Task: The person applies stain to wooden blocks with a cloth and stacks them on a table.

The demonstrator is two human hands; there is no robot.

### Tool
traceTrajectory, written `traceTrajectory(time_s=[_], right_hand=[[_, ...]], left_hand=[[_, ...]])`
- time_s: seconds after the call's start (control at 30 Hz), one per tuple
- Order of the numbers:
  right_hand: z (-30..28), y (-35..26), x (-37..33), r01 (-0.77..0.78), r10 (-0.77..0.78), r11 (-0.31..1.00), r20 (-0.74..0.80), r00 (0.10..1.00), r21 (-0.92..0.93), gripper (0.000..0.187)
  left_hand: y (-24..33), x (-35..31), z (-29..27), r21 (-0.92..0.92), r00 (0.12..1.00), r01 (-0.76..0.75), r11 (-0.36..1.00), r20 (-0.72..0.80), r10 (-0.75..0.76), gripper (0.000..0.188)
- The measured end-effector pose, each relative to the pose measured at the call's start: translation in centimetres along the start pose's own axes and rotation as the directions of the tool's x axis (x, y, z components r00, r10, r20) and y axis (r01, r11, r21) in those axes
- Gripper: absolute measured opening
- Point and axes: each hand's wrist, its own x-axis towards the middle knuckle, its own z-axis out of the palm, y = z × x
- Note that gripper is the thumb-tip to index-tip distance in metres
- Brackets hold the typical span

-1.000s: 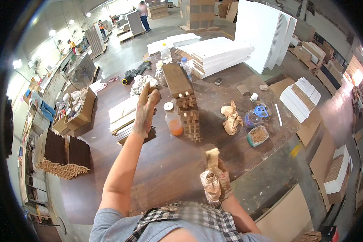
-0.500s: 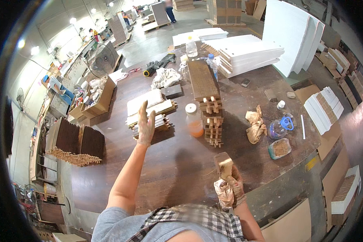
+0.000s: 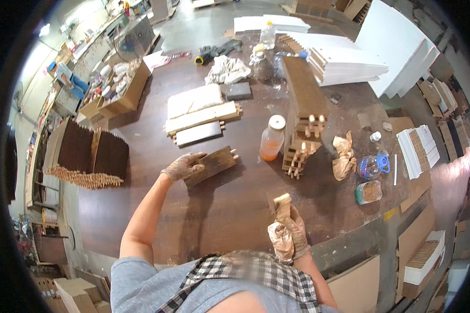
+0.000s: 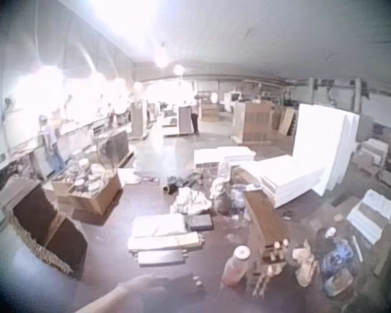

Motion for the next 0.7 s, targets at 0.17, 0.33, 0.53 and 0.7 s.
traceTrajectory(time_s=[0.17, 0.33, 0.53, 0.7], right_hand=[[2.0, 0.0, -0.1, -0.04, 0.026, 0.987, -0.097, 0.995, -0.153, 0.043], [3.0, 0.0, 0.5, -0.039, 0.033, 0.98, -0.036, 0.999, -0.196, 0.038], [2.7, -1.4, 0.2, 0.056, -0.1, 0.88, -0.07, 0.992, -0.472, 0.04], [2.8, -1.4, 0.2, 0.072, -0.15, 0.869, -0.121, 0.981, -0.49, 0.04]], left_hand=[[4.5, -5.3, 3.6, 0.323, 0.919, -0.046, 0.945, -0.357, 0.167, 0.073], [4.8, -6.7, 6.4, 0.395, 0.907, 0.035, 0.918, -0.399, 0.137, 0.086], [9.7, -13.4, 8.5, 0.199, 0.971, 0.097, 0.975, -0.234, -0.049, 0.094], [11.0, -16.6, 11.4, 0.176, 0.963, 0.094, 0.98, -0.266, -0.045, 0.09]])
